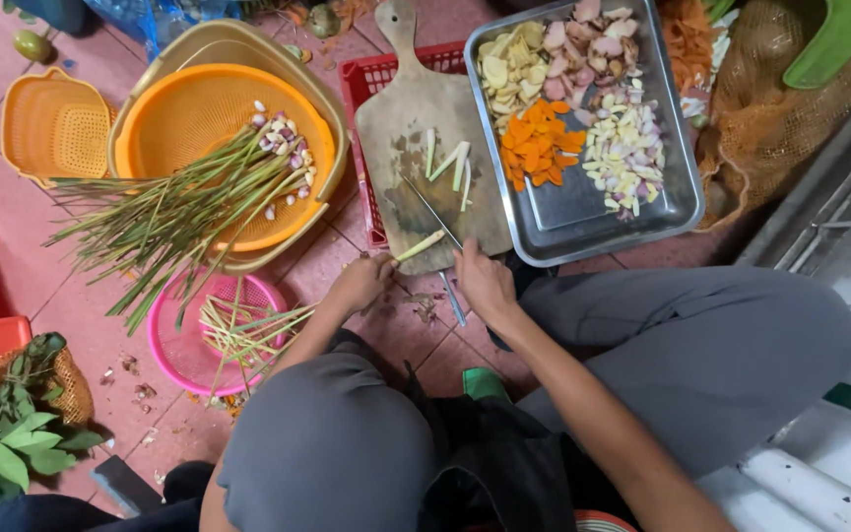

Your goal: Cutting and preparing lemongrass stalks on a wooden cutting board for cooking.

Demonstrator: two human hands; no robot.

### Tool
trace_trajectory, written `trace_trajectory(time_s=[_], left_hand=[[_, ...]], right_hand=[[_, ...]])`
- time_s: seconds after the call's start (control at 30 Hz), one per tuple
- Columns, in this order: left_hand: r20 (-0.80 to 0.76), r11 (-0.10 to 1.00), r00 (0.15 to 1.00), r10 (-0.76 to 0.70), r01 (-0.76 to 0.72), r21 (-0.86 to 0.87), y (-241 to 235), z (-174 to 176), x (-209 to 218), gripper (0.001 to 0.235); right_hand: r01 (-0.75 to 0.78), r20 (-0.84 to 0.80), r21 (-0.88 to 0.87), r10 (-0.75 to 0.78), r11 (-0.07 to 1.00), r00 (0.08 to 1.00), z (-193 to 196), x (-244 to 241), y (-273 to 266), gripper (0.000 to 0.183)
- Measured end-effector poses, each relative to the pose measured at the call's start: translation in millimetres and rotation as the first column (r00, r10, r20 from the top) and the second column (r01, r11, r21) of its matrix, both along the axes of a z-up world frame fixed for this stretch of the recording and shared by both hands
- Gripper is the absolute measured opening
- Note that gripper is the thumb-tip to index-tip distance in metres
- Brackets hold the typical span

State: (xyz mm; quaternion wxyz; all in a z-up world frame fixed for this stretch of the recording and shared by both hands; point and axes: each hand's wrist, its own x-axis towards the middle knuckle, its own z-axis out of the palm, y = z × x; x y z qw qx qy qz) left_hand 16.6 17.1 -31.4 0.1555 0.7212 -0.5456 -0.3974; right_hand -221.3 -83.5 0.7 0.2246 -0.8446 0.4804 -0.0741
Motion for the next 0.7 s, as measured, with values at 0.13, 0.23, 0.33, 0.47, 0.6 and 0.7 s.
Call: trace_trajectory(time_s=[0.13, 0.23, 0.33, 0.47, 0.6, 0.7], left_hand=[[0.02, 0.999, 1.0, -0.01, 0.011, -0.042, -9, 21, 3, 0.03], [0.11, 0.997, 0.992, 0.055, -0.049, -0.053, -16, 32, 5, 0.032], [0.118, 0.994, 0.991, 0.07, -0.06, -0.094, -18, 26, 8, 0.031], [0.126, 0.997, 0.99, 0.058, -0.052, -0.054, -21, 28, 6, 0.033], [0.108, 0.996, 0.991, 0.086, -0.081, -0.047, -20, 27, 4, 0.034], [0.104, 0.996, 0.99, 0.093, -0.091, -0.025, -20, 28, 4, 0.033]], right_hand=[[0.007, -0.009, 0.055, -0.007, 0.998, 1.0, -6, 10, -10, 0.031], [-0.005, 0.053, 0.024, 0.003, 1.0, 0.999, -5, 22, -20, 0.03], [-0.066, 0.095, -0.028, 0.069, 0.997, 0.993, -14, 35, -28, 0.029], [-0.074, -0.057, -0.12, 0.067, 0.99, 0.996, -28, 40, -32, 0.029], [-0.12, -0.104, -0.171, 0.103, 0.978, 0.989, -32, 38, -36, 0.029], [-0.103, -0.12, -0.111, 0.09, 0.988, 0.989, -26, 39, -40, 0.028]])
